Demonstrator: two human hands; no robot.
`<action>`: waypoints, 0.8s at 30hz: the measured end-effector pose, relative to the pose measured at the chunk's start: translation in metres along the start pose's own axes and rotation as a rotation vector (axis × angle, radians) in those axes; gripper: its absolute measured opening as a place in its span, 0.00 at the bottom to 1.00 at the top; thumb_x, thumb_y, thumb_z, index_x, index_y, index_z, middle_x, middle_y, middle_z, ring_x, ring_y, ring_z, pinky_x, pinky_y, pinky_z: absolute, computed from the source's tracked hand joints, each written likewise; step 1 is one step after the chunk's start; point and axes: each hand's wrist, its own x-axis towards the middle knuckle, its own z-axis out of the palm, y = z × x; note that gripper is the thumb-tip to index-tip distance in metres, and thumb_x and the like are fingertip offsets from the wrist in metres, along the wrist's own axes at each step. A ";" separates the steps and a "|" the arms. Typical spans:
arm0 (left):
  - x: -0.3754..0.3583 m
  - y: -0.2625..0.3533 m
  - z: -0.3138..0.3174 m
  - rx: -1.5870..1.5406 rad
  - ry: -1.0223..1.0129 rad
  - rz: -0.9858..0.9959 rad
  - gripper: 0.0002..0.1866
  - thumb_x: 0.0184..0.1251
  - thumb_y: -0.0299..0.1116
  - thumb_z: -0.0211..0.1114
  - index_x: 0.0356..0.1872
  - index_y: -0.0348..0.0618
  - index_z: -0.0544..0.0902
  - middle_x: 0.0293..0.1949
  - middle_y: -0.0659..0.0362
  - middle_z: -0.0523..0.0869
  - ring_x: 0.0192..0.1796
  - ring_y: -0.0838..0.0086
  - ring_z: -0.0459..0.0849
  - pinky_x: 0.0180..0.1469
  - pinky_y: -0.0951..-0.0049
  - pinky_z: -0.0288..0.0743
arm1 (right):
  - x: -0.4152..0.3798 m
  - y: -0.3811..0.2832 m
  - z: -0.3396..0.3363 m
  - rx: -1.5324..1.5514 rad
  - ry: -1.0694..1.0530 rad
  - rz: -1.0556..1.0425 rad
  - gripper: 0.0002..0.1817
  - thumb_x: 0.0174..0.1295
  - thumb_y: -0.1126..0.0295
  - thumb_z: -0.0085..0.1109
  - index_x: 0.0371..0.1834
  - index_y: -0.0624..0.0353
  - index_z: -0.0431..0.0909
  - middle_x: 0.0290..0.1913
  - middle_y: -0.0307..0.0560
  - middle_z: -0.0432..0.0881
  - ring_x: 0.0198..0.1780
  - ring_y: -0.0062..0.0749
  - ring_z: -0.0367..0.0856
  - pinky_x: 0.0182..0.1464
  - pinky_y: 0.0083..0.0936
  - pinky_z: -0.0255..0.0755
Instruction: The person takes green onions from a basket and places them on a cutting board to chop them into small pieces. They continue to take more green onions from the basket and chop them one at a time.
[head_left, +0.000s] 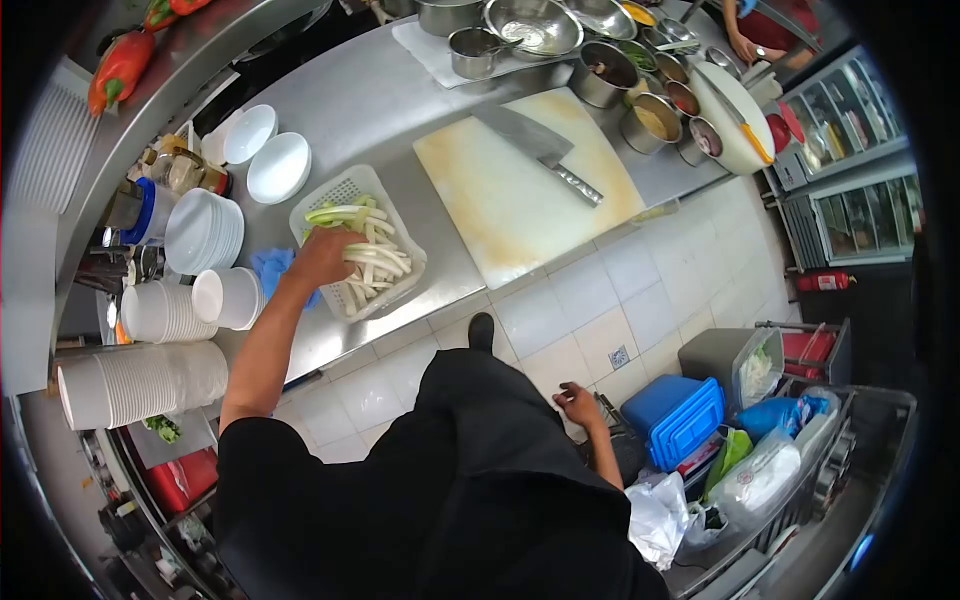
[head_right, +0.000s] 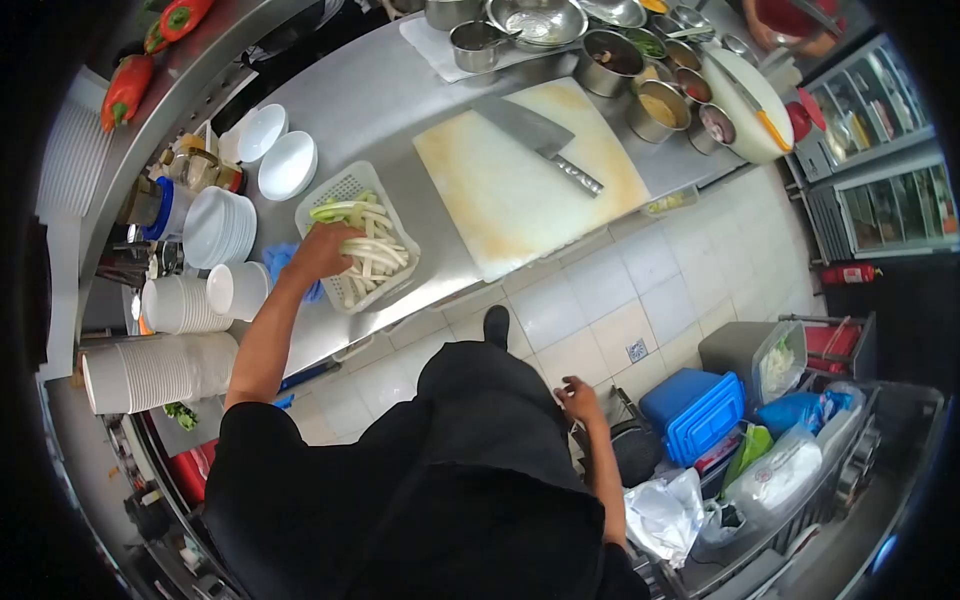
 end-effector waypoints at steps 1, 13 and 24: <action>-0.016 0.002 0.003 -0.043 -0.002 0.030 0.26 0.46 0.28 0.67 0.53 0.48 0.83 0.49 0.46 0.83 0.55 0.51 0.79 0.63 0.56 0.68 | -0.012 -0.006 -0.008 -0.041 -0.033 -0.004 0.27 0.61 0.57 0.67 0.59 0.62 0.77 0.46 0.58 0.87 0.50 0.47 0.85 0.54 0.37 0.77; -0.018 0.009 -0.034 -0.227 0.116 -0.296 0.24 0.51 0.29 0.69 0.55 0.46 0.81 0.44 0.46 0.87 0.46 0.48 0.84 0.51 0.56 0.79 | 0.123 -0.189 -0.153 -0.183 -0.203 -0.495 0.23 0.65 0.62 0.64 0.59 0.64 0.76 0.43 0.56 0.86 0.42 0.39 0.87 0.45 0.32 0.79; 0.173 0.199 0.036 -0.304 0.710 -0.344 0.28 0.51 0.37 0.78 0.56 0.51 0.79 0.41 0.49 0.87 0.43 0.54 0.86 0.48 0.58 0.77 | 0.260 -0.312 -0.229 -0.457 0.538 -0.762 0.27 0.56 0.67 0.64 0.61 0.57 0.70 0.40 0.53 0.84 0.44 0.50 0.83 0.46 0.46 0.78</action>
